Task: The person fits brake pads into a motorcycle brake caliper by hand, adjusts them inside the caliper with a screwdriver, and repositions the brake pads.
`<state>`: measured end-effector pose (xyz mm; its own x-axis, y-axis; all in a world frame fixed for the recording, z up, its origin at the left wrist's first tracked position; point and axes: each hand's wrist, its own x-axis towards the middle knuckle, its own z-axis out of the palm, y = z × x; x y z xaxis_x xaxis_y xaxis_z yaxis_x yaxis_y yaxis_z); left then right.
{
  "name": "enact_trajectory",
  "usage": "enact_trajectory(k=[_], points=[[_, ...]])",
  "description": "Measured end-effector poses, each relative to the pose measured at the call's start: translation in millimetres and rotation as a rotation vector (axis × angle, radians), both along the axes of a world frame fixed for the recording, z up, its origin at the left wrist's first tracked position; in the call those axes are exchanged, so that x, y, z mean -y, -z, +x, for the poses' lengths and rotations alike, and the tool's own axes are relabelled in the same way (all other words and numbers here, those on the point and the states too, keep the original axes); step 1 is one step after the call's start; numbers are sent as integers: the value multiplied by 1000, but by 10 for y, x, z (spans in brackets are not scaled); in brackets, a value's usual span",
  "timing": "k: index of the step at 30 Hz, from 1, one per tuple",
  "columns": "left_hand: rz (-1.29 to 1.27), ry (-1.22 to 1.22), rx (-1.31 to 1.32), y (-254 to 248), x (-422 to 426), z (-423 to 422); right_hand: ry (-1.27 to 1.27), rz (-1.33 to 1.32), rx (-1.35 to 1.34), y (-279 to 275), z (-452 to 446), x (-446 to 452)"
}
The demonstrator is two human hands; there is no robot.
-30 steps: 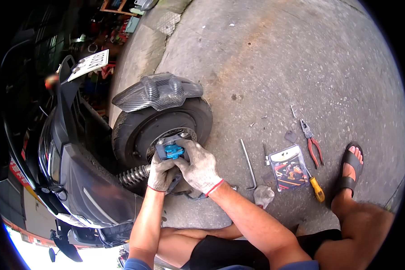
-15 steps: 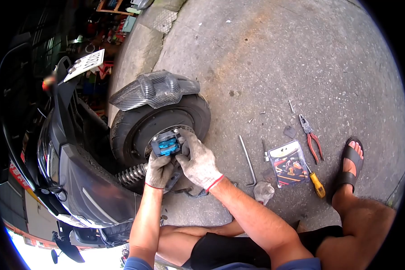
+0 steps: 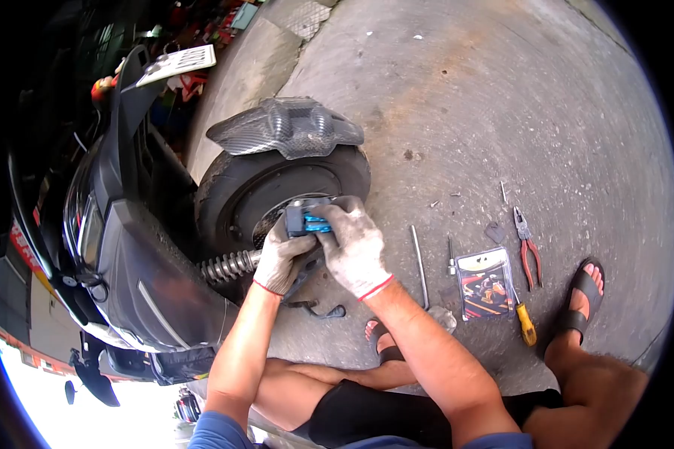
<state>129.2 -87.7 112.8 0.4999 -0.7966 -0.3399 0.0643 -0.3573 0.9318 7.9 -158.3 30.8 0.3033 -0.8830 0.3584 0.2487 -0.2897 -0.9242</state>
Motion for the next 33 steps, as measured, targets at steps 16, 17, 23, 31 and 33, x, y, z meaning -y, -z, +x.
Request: enact_trajectory(k=[16,17,23,31,33], points=[[139,48,330,53,255,1,-214,195,-43,307,104,265],[139,40,323,61,266,-5,-317,375,-7,346,133,289],[219,69,517,128,298,10,-303,475,-119,383,208,360],[281,52,624,211,305,31,-349,556,-111,284,260,418],[292,74,761,208,329,30,-336,541,-128,347,304,451]])
